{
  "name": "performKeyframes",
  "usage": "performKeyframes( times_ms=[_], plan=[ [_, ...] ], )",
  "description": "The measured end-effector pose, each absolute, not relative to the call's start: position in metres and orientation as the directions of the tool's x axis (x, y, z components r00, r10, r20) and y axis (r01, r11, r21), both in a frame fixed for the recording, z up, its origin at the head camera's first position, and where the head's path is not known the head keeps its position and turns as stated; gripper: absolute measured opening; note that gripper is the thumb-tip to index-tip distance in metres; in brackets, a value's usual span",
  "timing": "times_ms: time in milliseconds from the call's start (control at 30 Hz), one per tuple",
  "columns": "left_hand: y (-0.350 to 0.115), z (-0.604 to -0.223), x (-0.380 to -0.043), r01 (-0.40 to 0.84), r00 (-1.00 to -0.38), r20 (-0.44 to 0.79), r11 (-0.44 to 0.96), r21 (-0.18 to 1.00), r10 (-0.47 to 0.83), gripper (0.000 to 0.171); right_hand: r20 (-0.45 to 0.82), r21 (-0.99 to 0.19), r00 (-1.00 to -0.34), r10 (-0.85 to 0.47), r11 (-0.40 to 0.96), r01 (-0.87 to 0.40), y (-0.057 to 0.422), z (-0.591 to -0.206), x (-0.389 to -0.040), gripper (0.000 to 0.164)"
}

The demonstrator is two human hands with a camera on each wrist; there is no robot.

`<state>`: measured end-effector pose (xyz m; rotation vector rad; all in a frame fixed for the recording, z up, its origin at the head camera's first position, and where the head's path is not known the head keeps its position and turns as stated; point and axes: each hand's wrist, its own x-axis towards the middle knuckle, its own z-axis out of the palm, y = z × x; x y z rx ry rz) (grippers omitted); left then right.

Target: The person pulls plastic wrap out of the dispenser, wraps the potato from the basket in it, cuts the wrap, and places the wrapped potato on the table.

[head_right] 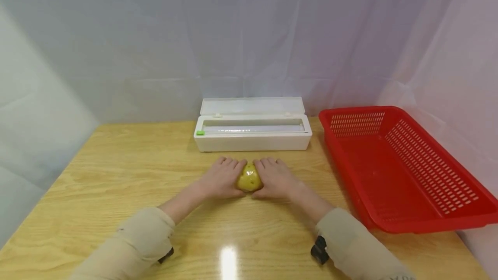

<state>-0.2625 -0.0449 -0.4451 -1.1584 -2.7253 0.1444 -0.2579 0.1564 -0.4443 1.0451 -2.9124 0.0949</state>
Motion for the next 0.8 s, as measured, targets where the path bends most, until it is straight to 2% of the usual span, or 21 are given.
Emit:
performKeyframes(
  times_ms=[467,800],
  plan=[
    [-0.042,-0.454,-0.265,0.710,-0.652,0.211,0.684,-0.169,0.729,0.074,0.122,-0.043,-0.732,-0.670,0.734,-0.678,0.157,-0.452,-0.271,0.074],
    [-0.041,-0.452,-0.265,0.691,-0.697,0.159,0.714,-0.115,0.700,0.074,0.091,-0.087,-0.732,-0.675,0.727,-0.681,0.157,-0.450,-0.271,0.072]
  ],
)
